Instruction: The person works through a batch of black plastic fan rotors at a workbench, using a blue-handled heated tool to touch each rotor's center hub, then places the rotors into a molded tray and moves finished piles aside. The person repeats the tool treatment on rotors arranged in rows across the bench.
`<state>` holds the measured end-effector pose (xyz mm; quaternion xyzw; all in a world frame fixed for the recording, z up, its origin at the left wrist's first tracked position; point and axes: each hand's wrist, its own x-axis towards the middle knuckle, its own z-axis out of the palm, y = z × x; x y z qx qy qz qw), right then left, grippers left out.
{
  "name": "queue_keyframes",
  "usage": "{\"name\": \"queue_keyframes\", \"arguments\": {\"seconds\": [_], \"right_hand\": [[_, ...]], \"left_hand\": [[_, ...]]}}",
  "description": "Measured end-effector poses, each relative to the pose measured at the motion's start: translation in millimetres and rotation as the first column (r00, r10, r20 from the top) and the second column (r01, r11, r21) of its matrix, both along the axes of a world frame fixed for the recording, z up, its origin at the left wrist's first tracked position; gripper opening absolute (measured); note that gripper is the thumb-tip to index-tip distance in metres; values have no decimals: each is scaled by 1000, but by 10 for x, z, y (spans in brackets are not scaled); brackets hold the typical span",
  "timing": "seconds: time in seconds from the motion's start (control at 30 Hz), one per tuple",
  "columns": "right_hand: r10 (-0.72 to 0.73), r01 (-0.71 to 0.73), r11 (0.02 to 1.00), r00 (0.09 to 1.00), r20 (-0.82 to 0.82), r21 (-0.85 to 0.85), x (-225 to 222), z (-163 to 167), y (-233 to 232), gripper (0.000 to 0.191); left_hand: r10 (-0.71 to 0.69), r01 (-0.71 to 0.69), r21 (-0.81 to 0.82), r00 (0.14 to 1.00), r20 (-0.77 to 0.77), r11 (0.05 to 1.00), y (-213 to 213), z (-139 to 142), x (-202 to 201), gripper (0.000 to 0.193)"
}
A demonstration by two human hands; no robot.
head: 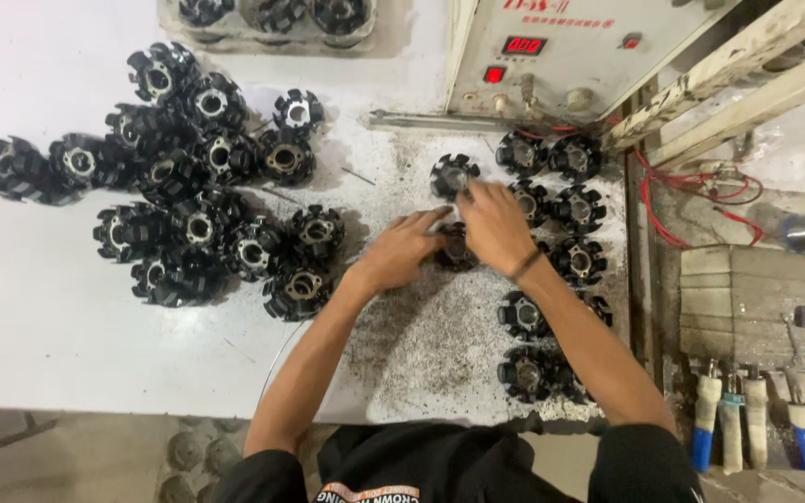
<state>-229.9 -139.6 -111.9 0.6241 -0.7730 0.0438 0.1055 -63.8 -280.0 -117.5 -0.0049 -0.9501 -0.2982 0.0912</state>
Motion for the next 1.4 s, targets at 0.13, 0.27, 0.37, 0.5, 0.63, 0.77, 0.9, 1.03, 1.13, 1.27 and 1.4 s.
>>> {"name": "queue_keyframes", "arguments": {"seconds": [0.13, 0.27, 0.37, 0.5, 0.63, 0.77, 0.9, 1.03, 1.13, 1.27, 1.4], "right_hand": [[7, -17, 999, 950, 313, 27, 328, 38, 475, 36], [-115, 127, 991, 960, 255, -34, 314, 27, 364, 33], [-111, 126, 991, 967, 231, -52, 171, 12, 196, 43], [-77, 112, 986, 963, 259, -121, 66, -47, 94, 49], [-101, 110, 993, 981, 164, -46, 117, -72, 111, 34], [-52, 64, 996, 984, 168, -67, 229, 82, 418, 40], [-144, 153, 987, 977, 159, -44, 237, 249, 845, 42], [-105, 128, 982, 981, 163, -136, 70, 117, 720, 46], [-77, 83, 995, 990, 119, -48, -61, -66, 392, 49], [-82, 86, 996, 990, 114, -25, -120, -141, 174, 43], [-126, 113, 989, 983, 133, 98, -76, -117, 274, 35]], "left_hand": [[263, -234, 249, 960, -91, 940, -157, -21, -438, 43], [193, -187, 82, 979, -66, 979, -311, 116, -973, 31], [106, -101, 67, 992, -72, 993, -477, 257, -1195, 32], [80, -69, 54, 970, -228, 996, -552, 267, -1249, 33], [74, -65, 45, 973, -219, 997, -504, 209, -1200, 37], [77, -87, -40, 975, -206, 995, -727, 435, -901, 59], [617, -557, -385, 785, 44, 736, -1214, 567, -104, 76], [748, -598, -636, 662, -49, 487, -1372, 367, 335, 73], [681, -590, -552, 730, -54, 589, -1269, 363, 330, 71], [479, -368, -376, 838, 263, 850, -945, 604, 225, 72], [-255, 301, -270, 947, 193, 915, -23, 500, 101, 70]]}}
